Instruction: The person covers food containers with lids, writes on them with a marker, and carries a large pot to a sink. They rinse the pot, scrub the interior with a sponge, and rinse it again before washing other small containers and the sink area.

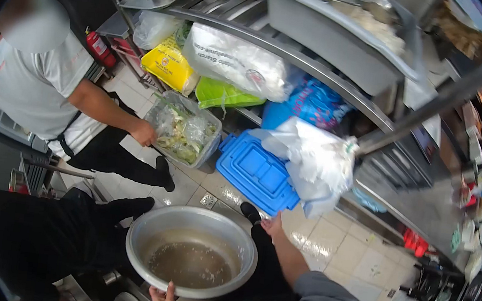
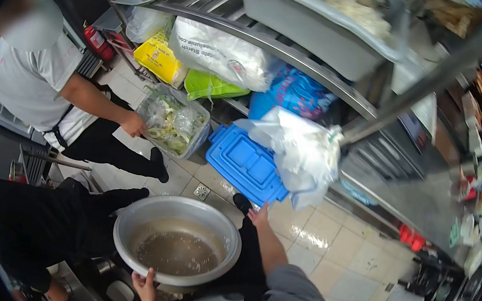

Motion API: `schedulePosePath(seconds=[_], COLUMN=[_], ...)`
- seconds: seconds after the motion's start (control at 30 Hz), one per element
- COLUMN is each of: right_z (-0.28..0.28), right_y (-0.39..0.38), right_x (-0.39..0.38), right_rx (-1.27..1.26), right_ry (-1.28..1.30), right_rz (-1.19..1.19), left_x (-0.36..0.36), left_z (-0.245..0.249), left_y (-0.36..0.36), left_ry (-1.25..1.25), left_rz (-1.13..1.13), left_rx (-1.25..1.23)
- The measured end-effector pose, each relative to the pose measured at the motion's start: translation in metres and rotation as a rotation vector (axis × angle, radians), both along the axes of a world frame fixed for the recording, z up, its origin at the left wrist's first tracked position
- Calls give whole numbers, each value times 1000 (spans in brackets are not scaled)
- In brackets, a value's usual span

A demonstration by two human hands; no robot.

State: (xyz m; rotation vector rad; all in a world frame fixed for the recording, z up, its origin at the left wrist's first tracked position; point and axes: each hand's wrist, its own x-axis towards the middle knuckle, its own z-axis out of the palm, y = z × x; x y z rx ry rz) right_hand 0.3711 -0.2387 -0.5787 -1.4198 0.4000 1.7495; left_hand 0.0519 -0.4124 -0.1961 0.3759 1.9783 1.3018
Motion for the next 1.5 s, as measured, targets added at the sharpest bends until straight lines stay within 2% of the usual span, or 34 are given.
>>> schedulePosePath(seconds=[0.03, 0.07, 0.13, 0.23, 0.4, 0.53, 0.57, 0.6, 0.63, 0.7, 0.73, 0.77, 0.87, 0.9, 0.97, 1.07, 1.17, 1.2, 1.23, 1.27, 1.3, 1.33, 1.37, 1.5], right_z=[-17, -37, -33, -54, -66, -80, -85, -101, -93, -64, -55, -77, 28, -9, -52, 102, 93, 83, 96, 40, 37, 53, 65, 98], right_y=[13, 31, 52, 76, 76, 58, 51, 31, 35, 16, 12, 3, 25, 19, 4, 9, -31, -52, -63, -100, -116, -130, -132, -63], right_x=[-11, -20, -32, -33, -20, -9, -9, -5, -3, 7, 17, 32, 40, 65, 90, 85, 99, 104, 105, 124, 121, 114, 103, 45], right_rx=[-97, -114, -161, 18, -66, -63, -43, 121, -36, -353, -333, -364, -93, 31, 395, -97, -33, 103, -11, 467, 222, 349, 263, 21], right_ry=[0, 17, 41, 35, -26, -3, 21, 105, 113, 106, 128, 99, -500, -776, -1059, -613, -792, -826, -775, -1049, -874, -864, -824, -760], right_rz=[-109, -271, -604, -798, -708, -623, -579, -489, -435, -381, -263, -141, 788, 1207, 1530, 1315, 1489, 1504, 1441, 1662, 1550, 1699, 1742, 1763], left_x=[-1, -5, 4, 17, 29, 10, 7, 2, -4, -14, -18, -19, -21, -25, -23, -43, -103, -98, -109, -123, -140, -157, -171, -242], left_z=[-8, -17, -14, -8, 9, -6, -19, -36, -43, -31, -34, -37, -14, -8, 18, 63, 61, 84, 86, 97, 101, 100, 101, 108], left_y=[4, 7, 21, 45, 73, 65, 61, 56, 53, 59, 61, 63, 83, 84, 105, 134, 148, 164, 169, 181, 192, 209, 226, 292], left_ry=[7, 0, -13, -49, -103, -78, -62, -43, -27, -78, -52, -33, 51, 82, 134, 155, 280, 301, 234, 235, 258, 287, 249, 250], left_rz=[19, 43, 94, 212, 216, 157, 195, 235, 268, 163, 167, 155, 76, 17, 35, 2, 3, 94, 132, 110, 129, 167, 148, 182], left_rx=[22, -68, -201, -302, -417, -503, -418, -326, -240, -297, -190, -80, 44, 36, 132, 232, 315, 353, 400, 407, 393, 427, 520, 532])
